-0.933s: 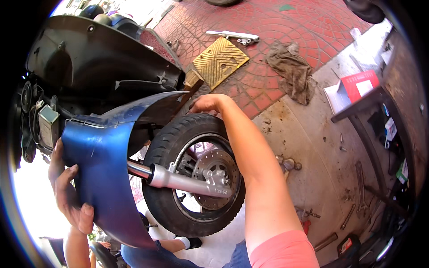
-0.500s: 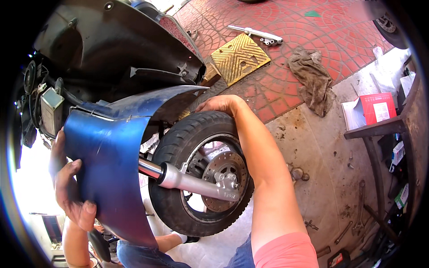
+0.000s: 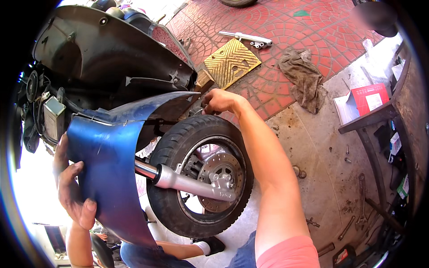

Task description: The person assembles and installs the front wheel and brake components on a scooter, using a hammer to seat the axle and an impact driver to tighten the bolt.

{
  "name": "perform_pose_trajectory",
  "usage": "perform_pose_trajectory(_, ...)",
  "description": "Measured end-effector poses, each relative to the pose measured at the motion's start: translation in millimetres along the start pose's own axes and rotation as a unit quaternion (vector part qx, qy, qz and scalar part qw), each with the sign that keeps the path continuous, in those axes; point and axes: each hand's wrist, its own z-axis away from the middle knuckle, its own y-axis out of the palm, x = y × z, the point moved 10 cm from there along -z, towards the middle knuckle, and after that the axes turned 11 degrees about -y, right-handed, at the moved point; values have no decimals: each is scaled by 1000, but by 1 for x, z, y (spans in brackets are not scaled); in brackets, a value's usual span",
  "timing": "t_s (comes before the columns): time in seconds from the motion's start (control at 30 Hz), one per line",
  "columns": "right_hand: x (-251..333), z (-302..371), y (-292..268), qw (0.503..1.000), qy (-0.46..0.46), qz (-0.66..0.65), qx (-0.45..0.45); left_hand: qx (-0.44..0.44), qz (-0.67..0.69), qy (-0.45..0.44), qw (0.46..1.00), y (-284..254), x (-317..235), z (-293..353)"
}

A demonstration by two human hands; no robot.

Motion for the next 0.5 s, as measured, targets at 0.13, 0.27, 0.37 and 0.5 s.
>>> perform_pose_trajectory(0.13,9,9,-10,996,-52,-41,-58,-3,6,2,1000,0,4,4)
perform_pose_trajectory(0.27,29,21,-67,969,-132,2,-209,1,5,6,1000,-1,6,0)
perform_pose_trajectory(0.37,60,64,-120,951,-141,-88,-262,-10,4,15,1000,-1,4,-4)
perform_pose_trajectory(0.5,97,123,-133,968,-69,18,-242,4,-14,6,1000,4,6,-4)
